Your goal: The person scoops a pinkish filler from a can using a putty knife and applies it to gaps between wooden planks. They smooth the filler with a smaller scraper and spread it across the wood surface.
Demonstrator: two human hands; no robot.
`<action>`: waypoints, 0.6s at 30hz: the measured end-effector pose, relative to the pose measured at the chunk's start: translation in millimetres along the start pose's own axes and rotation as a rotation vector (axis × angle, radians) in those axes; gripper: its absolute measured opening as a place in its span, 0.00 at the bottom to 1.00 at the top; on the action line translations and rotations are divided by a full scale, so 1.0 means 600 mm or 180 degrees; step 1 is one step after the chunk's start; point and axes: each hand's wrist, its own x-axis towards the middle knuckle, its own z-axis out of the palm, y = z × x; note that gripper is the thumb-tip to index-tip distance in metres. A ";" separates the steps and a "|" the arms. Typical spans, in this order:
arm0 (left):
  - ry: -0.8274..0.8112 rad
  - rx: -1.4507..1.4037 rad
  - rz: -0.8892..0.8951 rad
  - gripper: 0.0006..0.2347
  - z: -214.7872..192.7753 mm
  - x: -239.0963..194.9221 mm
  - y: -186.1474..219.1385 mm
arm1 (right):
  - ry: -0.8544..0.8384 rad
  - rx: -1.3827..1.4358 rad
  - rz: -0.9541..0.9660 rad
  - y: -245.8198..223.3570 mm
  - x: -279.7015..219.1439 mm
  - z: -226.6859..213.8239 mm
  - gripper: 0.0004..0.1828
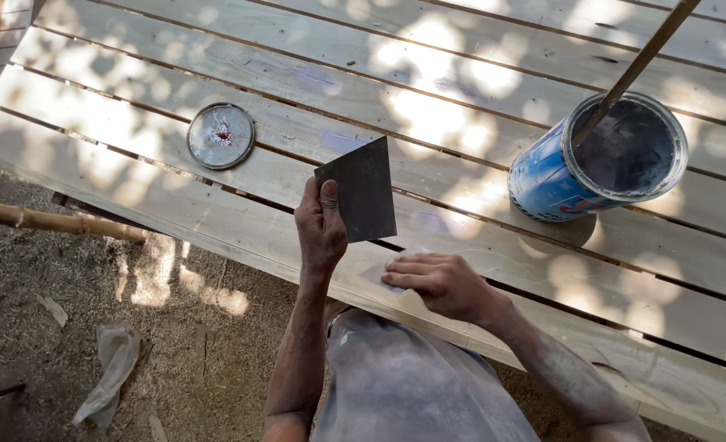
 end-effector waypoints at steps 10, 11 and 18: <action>0.0649 -0.1008 -0.0672 0.15 0.010 -0.024 -0.024 | 0.0628 -0.0247 -0.0225 -0.022 0.050 -0.044 0.17; 0.0728 -0.1705 -0.0863 0.15 0.003 -0.016 -0.027 | 0.0578 0.0188 -0.0222 -0.030 0.031 -0.049 0.16; 0.0782 -0.2684 -0.1424 0.18 0.025 -0.039 -0.037 | 0.1369 -0.0440 -0.0777 -0.001 0.010 0.016 0.14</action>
